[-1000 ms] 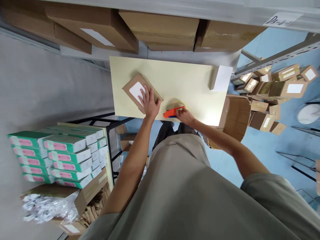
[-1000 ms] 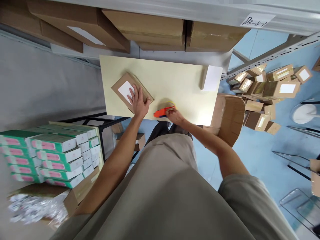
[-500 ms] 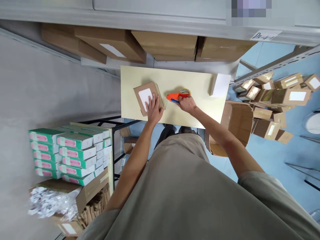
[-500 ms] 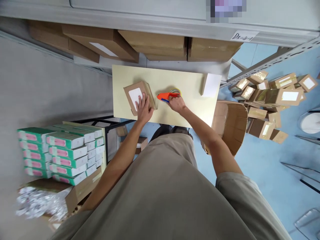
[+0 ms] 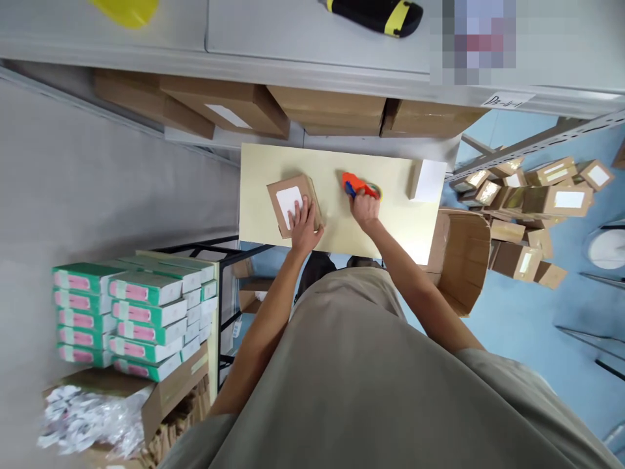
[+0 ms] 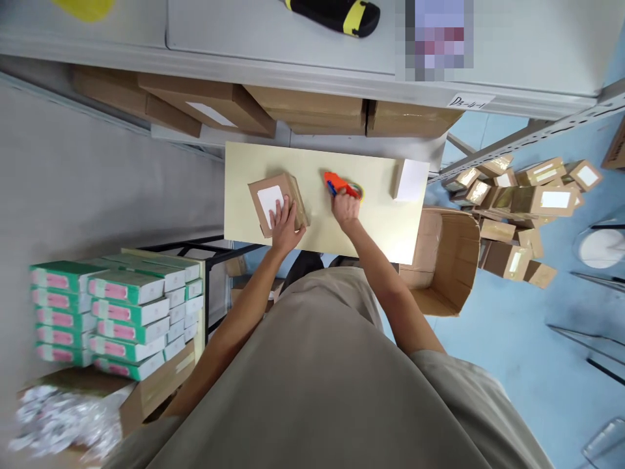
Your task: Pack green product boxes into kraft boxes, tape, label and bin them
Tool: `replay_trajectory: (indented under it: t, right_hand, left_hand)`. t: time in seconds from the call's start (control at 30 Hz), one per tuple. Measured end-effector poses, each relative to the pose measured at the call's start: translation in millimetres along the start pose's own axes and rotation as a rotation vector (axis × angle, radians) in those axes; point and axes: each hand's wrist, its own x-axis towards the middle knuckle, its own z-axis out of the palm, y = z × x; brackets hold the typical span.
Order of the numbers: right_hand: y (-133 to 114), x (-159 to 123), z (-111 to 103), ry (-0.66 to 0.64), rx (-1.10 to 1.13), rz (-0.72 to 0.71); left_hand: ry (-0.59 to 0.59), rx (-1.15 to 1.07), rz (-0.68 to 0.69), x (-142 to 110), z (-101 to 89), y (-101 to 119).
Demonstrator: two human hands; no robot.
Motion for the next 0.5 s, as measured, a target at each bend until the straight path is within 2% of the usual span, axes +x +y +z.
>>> replay_trajectory:
  t: [0.13,0.2,0.27,0.37,0.43,0.5]
  right_hand:
    - [28.5,8.7,-3.5,0.116,0.023,0.041]
    - [33.4,-3.5,-3.0,0.153,0.03,0.073]
    - [27.6,-26.9,1.6,0.216,0.071,0.098]
    - [-5.1,-72.0,21.3,0.239,0.276,0.123]
    - [-39.7,-94.6,42.3,0.088,0.556,0.165]
    - [-75.6,-101.3,64.0,-0.097,0.846,0.247]
  left_hand:
    - [-0.044,0.049,0.085,-3.6,-12.5,-15.8]
    - [-0.079,0.064,0.152,-2.2,-22.3,-28.6]
    - [-0.129,0.073,0.223,2.3,-33.7,-43.4]
    - [-0.212,0.071,0.333,13.6,-49.5,-64.8]
    - [-0.249,0.066,0.398,21.5,-56.4,-76.0]
    - [-0.274,0.07,0.447,26.5,-59.3,-83.4]
